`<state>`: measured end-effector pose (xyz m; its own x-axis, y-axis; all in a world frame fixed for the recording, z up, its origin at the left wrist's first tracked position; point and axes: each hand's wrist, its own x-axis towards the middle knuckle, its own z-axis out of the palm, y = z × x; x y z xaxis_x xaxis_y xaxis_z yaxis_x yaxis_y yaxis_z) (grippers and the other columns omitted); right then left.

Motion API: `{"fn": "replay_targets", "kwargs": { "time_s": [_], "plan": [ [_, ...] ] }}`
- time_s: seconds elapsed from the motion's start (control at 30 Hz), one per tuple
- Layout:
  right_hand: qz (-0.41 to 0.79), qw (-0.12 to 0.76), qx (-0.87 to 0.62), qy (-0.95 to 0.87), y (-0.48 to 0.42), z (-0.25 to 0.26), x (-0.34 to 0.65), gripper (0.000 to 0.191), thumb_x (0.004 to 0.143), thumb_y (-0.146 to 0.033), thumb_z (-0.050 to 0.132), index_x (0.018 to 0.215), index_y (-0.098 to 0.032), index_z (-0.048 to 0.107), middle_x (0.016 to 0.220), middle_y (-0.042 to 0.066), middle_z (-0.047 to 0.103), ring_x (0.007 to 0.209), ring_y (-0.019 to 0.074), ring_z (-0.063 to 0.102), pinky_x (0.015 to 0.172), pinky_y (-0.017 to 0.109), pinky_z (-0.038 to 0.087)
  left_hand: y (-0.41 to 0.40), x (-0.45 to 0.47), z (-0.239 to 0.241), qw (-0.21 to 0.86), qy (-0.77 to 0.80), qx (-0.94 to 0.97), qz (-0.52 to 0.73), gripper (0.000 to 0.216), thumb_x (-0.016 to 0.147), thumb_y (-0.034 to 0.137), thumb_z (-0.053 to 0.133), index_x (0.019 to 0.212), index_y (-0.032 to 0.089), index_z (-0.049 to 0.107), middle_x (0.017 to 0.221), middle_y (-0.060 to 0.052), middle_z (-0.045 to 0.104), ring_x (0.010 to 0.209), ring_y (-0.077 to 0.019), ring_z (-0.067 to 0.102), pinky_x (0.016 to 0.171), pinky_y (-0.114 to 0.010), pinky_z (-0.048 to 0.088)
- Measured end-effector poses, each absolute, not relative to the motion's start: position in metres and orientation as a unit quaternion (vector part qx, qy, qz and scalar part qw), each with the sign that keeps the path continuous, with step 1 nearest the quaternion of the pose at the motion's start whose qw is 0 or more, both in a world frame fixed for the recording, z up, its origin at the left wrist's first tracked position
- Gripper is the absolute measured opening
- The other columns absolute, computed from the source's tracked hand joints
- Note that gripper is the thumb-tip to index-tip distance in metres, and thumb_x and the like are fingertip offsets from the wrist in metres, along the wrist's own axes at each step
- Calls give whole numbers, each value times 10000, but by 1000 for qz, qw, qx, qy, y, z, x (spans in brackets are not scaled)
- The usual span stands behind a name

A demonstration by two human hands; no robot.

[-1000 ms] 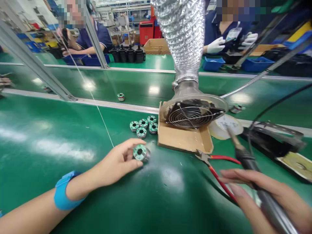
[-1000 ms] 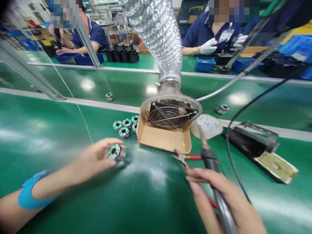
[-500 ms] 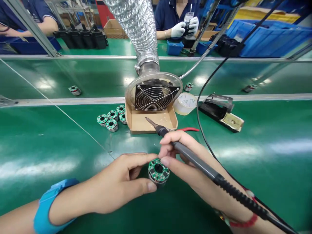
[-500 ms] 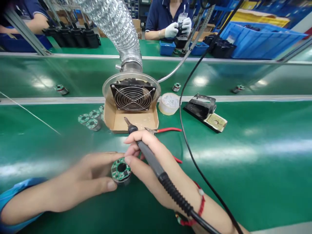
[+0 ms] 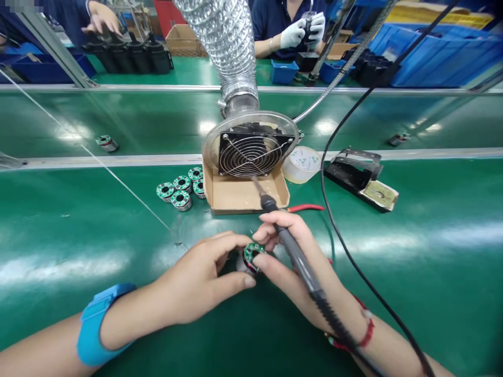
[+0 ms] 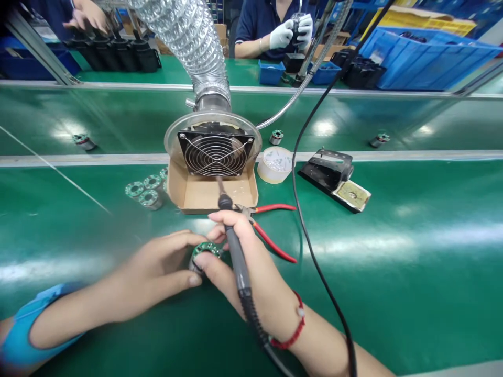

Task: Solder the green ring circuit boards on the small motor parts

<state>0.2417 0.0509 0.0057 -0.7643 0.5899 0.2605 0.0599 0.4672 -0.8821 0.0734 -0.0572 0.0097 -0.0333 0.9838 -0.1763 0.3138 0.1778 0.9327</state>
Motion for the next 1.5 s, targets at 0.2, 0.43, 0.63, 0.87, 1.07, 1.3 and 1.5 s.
{"fn": "replay_targets", "kwargs": {
  "time_s": [0.2, 0.43, 0.63, 0.87, 1.07, 1.3, 1.5],
  "plan": [
    [301, 227, -200, -904, 49, -23, 235, 393, 911, -118, 579, 1270, -257, 500, 1080, 75, 670, 965, 247, 663, 803, 415, 593, -55, 69, -11, 386, 714, 484, 327, 361, 841, 165, 574, 1193, 225, 522, 985, -23, 581, 771, -171, 534, 688, -314, 439],
    [319, 245, -142, -905, 55, -12, 236, 400, 950, -74, 475, 1307, -226, 569, 1143, 93, 739, 1010, 228, 711, 845, 397, 600, -57, 54, -18, 368, 682, 424, 469, 209, 860, 93, 432, 1011, 227, 488, 842, 10, 512, 741, -143, 523, 658, -277, 459],
    [356, 343, -253, -831, 48, 1, 271, 245, 954, -218, 624, 1180, -284, 693, 948, 29, 747, 833, 190, 728, 728, 327, 621, -55, 62, -8, 280, 679, 535, 418, 322, 887, 89, 459, 1179, 214, 510, 870, 12, 641, 806, -137, 622, 761, -276, 507],
    [454, 367, -354, -731, 32, -12, 296, 55, 941, -279, 667, 992, -260, 672, 762, -11, 692, 571, 133, 688, 540, 243, 574, -56, 64, -10, 223, 689, 581, 372, 289, 894, 98, 446, 1142, 219, 531, 879, 7, 698, 812, -144, 664, 736, -272, 510],
    [474, 342, -361, -727, 38, -8, 293, 98, 957, -345, 654, 941, -250, 665, 613, -21, 691, 496, 138, 669, 492, 227, 550, -55, 65, -10, 217, 689, 584, 370, 259, 896, 110, 455, 1116, 225, 531, 859, 12, 692, 800, -146, 661, 720, -266, 500],
    [481, 336, -370, -720, 41, -5, 294, 167, 933, -394, 680, 919, -228, 680, 587, 0, 689, 444, 144, 631, 381, 219, 463, -55, 67, -14, 204, 684, 602, 357, 275, 899, 85, 459, 1126, 235, 500, 859, 24, 663, 776, -139, 631, 697, -261, 471],
    [460, 321, -383, -733, 41, 2, 293, 130, 923, -379, 688, 899, -251, 689, 576, -13, 678, 457, 147, 639, 449, 243, 524, -54, 69, -16, 188, 678, 614, 356, 188, 914, 84, 473, 1027, 231, 501, 867, 12, 614, 775, -141, 601, 685, -267, 462]
  ]
}}
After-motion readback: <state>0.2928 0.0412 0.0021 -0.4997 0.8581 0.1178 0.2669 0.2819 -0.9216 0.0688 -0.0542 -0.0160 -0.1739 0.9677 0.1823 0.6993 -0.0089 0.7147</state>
